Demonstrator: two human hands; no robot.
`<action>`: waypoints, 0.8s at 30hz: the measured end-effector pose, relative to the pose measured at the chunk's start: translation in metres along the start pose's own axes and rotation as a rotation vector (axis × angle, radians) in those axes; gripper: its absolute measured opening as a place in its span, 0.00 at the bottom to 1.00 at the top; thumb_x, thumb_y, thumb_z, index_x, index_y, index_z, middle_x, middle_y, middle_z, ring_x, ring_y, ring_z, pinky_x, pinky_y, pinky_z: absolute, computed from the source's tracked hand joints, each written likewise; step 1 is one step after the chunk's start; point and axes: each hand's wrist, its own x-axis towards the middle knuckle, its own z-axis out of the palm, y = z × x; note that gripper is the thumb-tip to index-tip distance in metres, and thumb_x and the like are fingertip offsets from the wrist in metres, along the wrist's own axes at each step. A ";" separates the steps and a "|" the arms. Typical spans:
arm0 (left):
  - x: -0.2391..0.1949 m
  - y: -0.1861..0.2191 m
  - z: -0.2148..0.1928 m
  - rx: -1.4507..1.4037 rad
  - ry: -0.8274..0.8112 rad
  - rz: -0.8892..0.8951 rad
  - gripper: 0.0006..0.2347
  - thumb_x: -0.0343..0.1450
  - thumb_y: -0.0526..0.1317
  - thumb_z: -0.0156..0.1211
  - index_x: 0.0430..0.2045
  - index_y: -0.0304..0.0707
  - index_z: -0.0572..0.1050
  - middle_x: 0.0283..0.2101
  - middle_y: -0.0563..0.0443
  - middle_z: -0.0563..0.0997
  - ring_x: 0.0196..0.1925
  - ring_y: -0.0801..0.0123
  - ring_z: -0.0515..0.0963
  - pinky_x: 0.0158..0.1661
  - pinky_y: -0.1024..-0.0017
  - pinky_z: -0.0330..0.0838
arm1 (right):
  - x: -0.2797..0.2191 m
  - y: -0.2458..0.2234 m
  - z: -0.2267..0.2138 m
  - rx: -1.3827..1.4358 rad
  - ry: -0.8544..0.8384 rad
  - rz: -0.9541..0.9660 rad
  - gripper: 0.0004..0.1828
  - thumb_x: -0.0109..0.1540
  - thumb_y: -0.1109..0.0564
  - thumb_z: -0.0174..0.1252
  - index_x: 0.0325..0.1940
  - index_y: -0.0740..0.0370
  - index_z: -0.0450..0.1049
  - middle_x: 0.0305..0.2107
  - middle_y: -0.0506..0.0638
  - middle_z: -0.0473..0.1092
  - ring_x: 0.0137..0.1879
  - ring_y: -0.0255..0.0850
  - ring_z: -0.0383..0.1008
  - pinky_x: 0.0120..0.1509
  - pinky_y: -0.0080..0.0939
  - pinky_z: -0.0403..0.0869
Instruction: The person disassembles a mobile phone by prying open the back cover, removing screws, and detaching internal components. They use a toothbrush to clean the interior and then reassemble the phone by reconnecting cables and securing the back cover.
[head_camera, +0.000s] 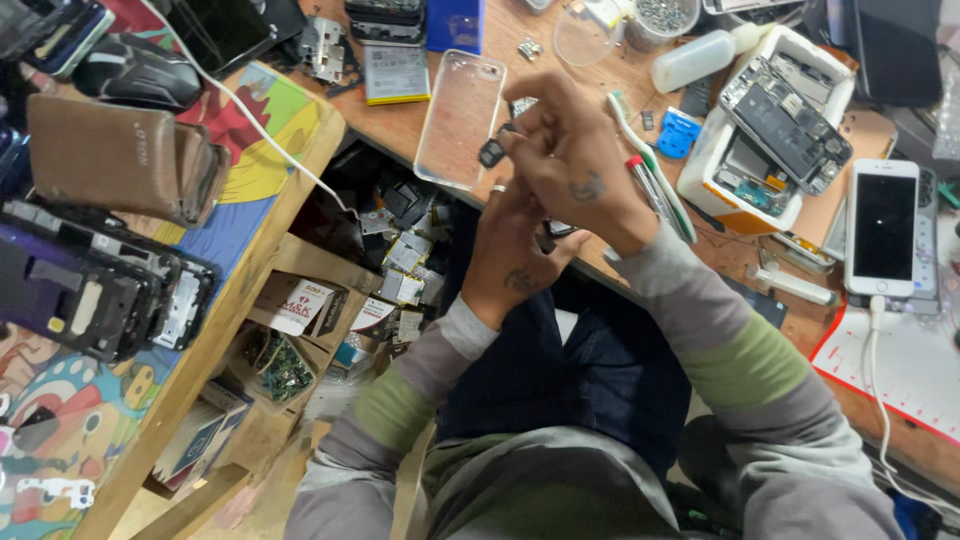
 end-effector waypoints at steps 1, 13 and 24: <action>-0.001 -0.002 0.000 0.012 -0.007 -0.014 0.19 0.63 0.40 0.72 0.45 0.34 0.76 0.49 0.41 0.77 0.52 0.45 0.76 0.53 0.55 0.70 | 0.008 -0.003 0.008 -0.089 -0.017 -0.049 0.12 0.65 0.67 0.62 0.53 0.67 0.72 0.27 0.44 0.66 0.31 0.28 0.66 0.33 0.31 0.66; 0.000 -0.005 -0.007 -0.153 -0.009 -0.106 0.11 0.63 0.36 0.70 0.37 0.34 0.79 0.45 0.43 0.80 0.51 0.48 0.78 0.55 0.58 0.70 | 0.044 0.002 0.033 0.006 -0.160 0.061 0.13 0.66 0.66 0.61 0.55 0.69 0.73 0.37 0.47 0.76 0.38 0.29 0.77 0.42 0.30 0.76; -0.013 0.005 0.001 -0.279 0.262 -0.218 0.05 0.71 0.30 0.62 0.37 0.35 0.77 0.41 0.46 0.79 0.46 0.57 0.81 0.48 0.66 0.76 | -0.012 -0.012 0.005 0.019 0.071 0.017 0.13 0.67 0.68 0.66 0.54 0.70 0.74 0.35 0.46 0.74 0.38 0.27 0.72 0.41 0.26 0.71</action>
